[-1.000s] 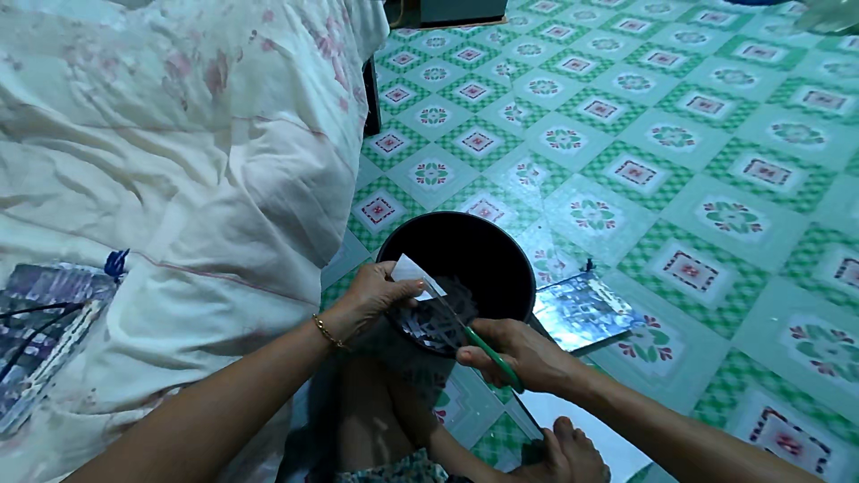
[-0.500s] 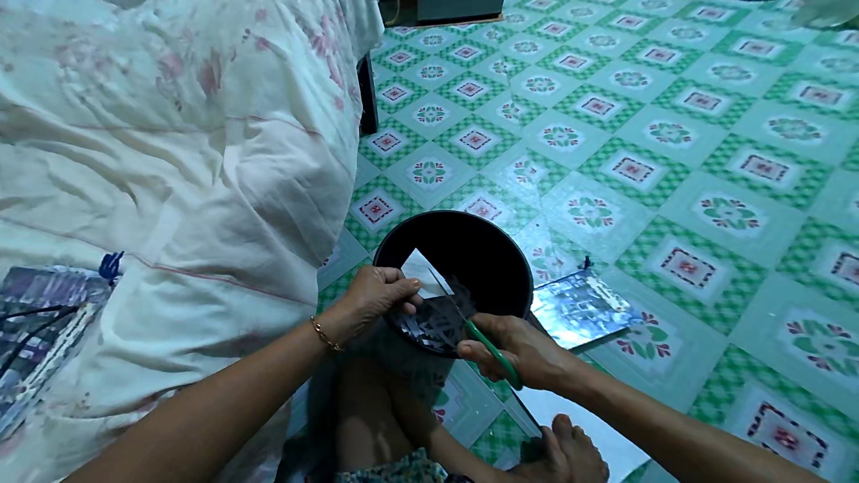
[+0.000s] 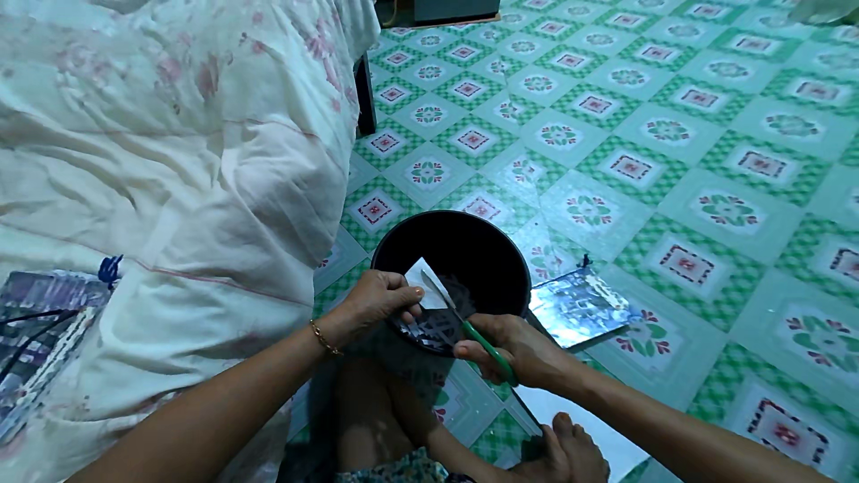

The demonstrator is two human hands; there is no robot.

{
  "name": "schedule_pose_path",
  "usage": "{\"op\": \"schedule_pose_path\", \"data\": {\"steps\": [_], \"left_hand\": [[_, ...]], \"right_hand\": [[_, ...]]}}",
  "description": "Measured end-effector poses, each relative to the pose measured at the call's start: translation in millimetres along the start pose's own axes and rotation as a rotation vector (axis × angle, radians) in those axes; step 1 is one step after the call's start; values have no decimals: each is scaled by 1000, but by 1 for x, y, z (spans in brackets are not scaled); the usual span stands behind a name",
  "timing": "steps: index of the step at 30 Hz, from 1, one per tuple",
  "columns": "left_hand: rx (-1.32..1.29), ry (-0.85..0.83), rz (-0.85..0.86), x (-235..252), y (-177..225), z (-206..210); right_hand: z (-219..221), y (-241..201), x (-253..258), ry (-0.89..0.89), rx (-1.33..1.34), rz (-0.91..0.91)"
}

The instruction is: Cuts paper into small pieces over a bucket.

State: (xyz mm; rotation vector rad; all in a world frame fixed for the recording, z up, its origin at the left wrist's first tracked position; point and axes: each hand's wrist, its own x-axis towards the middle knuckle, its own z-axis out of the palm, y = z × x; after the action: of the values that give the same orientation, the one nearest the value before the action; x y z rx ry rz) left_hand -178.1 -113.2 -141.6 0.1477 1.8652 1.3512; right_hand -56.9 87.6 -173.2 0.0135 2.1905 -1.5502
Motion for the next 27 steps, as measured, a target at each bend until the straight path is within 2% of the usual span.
{"op": "schedule_pose_path", "data": {"steps": [8,16,19,24,27], "left_hand": [[74,-104,-19,-5,0,4],[64,-101,-12,-3,-2,2],[3,-33,-6,2,-3,-1],[-134,201,-12,10,0,-8],[-119,192,-7,8,0,-7]], "right_hand": [[3,-4,0,-68,14,42],[3,-2,-1,56,221,-9],[-1,-1,-1,22,216,26],[-3,1,-5,-80,53,62],[-2,-1,-4,-116,-26,55]]}}
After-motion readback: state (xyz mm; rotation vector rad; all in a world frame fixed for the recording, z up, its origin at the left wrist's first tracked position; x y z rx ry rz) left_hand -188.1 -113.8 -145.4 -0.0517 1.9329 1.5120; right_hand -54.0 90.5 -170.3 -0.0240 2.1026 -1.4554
